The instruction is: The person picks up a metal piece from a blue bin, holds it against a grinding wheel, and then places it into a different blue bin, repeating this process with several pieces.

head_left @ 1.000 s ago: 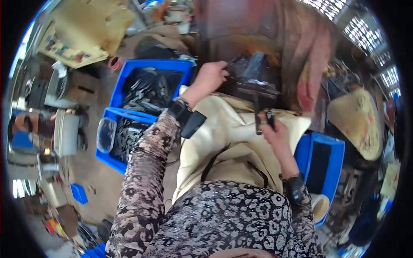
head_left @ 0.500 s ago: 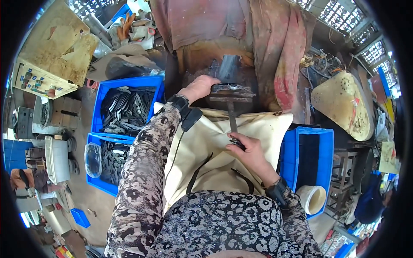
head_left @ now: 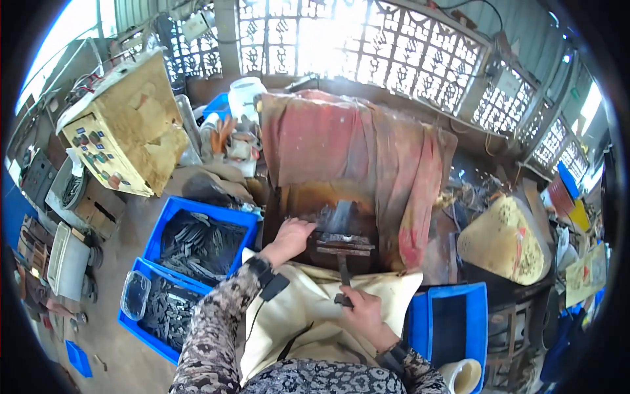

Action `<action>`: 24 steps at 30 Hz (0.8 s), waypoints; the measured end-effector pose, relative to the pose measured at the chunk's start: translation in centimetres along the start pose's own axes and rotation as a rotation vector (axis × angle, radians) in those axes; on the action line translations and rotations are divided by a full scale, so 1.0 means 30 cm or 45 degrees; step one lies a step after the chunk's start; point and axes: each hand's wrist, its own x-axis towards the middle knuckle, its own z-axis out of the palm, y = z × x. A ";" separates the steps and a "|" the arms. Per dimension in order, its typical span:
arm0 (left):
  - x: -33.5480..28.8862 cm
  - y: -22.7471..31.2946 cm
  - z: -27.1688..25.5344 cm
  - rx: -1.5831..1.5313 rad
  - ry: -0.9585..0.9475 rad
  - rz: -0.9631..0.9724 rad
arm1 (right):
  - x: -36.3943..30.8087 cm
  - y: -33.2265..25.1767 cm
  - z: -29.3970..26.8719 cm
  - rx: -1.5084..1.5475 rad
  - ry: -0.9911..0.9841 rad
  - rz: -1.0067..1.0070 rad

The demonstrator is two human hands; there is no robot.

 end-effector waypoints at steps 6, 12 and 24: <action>-0.140 -0.016 -0.045 -0.070 0.265 -0.430 | 0.426 -0.022 -0.088 -0.054 0.513 -0.080; -0.122 0.018 -0.011 -0.073 0.105 -0.584 | 0.770 0.092 -0.139 -0.223 0.455 0.153; -0.124 -0.009 -0.044 -0.138 0.125 -0.530 | 1.058 0.268 -0.189 -0.229 0.282 -0.049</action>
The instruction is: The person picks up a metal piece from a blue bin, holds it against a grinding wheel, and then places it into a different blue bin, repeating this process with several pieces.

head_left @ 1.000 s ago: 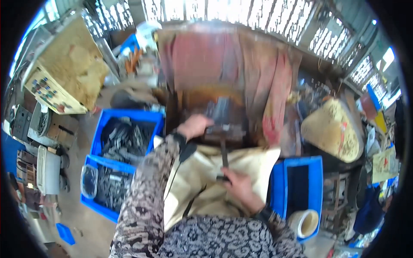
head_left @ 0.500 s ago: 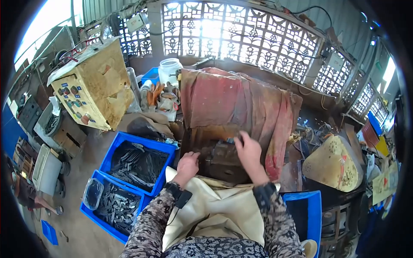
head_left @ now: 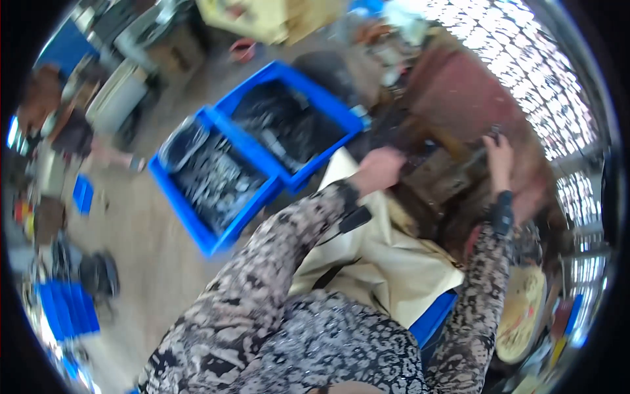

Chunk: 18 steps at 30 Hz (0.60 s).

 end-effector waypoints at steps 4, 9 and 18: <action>-0.053 -0.043 0.059 -0.210 0.063 0.009 | 0.055 0.166 0.123 0.059 -0.067 0.035; -0.162 -0.124 -0.047 -0.610 0.504 0.103 | 0.013 0.127 0.102 -0.061 -0.036 0.076; -0.502 -0.784 -0.237 0.277 0.247 -0.574 | -0.448 0.116 0.106 0.245 -0.278 0.260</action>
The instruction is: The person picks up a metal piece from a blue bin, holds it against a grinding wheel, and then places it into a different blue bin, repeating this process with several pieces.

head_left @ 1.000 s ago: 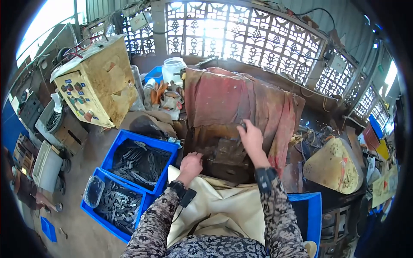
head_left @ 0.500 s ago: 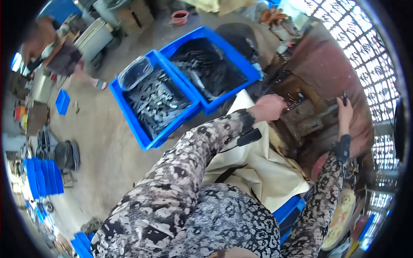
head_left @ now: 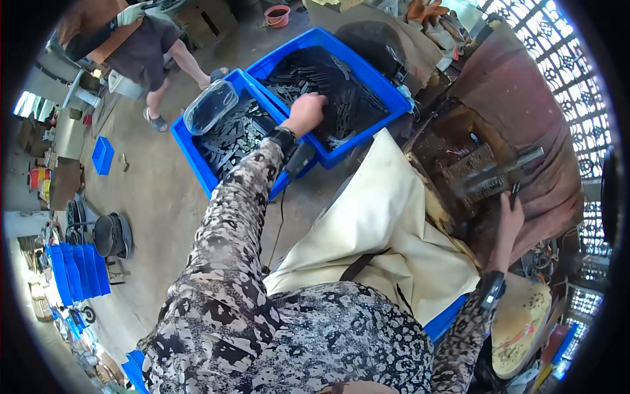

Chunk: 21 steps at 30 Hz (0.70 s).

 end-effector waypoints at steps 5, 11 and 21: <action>0.051 -0.023 0.065 0.162 -0.308 0.077 | -0.173 -0.028 0.015 0.093 0.051 0.130; 0.093 0.091 0.209 -0.011 -0.349 -0.243 | -0.297 -0.038 0.078 -0.032 0.090 0.166; 0.150 0.190 0.364 0.433 -0.329 -0.313 | -0.329 -0.083 0.135 -0.201 0.294 0.090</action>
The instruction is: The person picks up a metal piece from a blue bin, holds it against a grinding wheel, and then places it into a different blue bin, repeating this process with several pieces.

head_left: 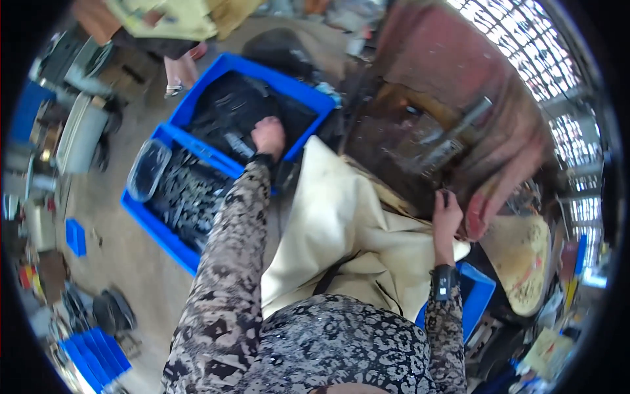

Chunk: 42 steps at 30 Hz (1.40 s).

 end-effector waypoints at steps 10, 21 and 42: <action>0.030 0.001 0.059 0.047 0.325 -0.313 | 0.001 -0.018 0.024 -0.145 -0.086 0.082; -0.040 -0.106 -0.062 -0.257 0.008 -0.211 | -0.001 -0.006 0.020 -0.089 -0.057 -0.056; -0.046 -0.182 -0.102 -0.006 0.002 -0.070 | 0.006 0.002 0.036 -0.161 -0.153 -0.049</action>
